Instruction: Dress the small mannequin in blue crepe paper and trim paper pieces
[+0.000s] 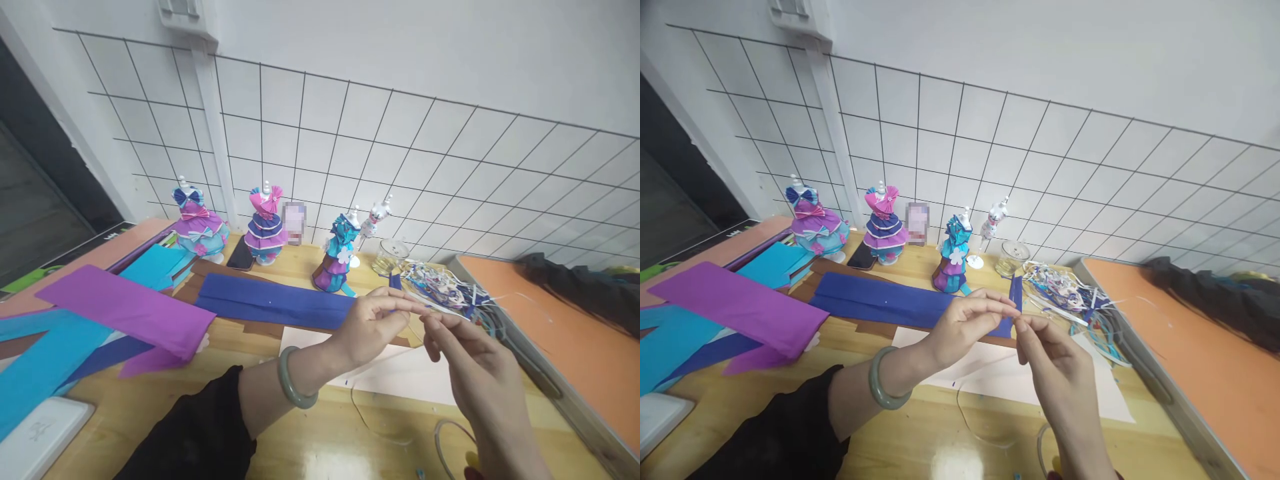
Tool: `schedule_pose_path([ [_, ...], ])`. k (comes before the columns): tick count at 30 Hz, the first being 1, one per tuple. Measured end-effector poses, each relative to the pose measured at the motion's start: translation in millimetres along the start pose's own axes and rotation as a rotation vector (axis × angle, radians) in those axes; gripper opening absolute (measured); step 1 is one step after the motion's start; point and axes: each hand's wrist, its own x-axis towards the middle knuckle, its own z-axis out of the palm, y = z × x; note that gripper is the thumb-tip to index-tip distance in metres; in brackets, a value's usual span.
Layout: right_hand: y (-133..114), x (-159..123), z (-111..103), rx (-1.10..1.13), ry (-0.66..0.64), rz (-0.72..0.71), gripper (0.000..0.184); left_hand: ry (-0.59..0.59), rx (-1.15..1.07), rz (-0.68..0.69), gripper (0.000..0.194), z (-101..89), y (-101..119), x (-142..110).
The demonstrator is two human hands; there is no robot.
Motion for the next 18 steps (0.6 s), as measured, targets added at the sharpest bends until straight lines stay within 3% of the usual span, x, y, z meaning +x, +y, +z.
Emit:
schedule_pose_path([
  [3, -2.6, -1.0, 1.8, -0.003, 0.013, -0.032, 0.029, 0.006, -0.067, -0.05, 0.023, -0.3, -2.9, 1.5],
  [10, -1.6, -0.9, 3.9, 0.043, 0.006, -0.076, 0.029, -0.023, -0.385, -0.334, 0.019, -0.8, -5.9, 5.9],
  [18, -2.5, -1.2, 6.0, 0.075, 0.021, -0.08, 0.019, 0.024, -0.324, -0.291, 0.019, -1.8, -4.9, 7.3],
])
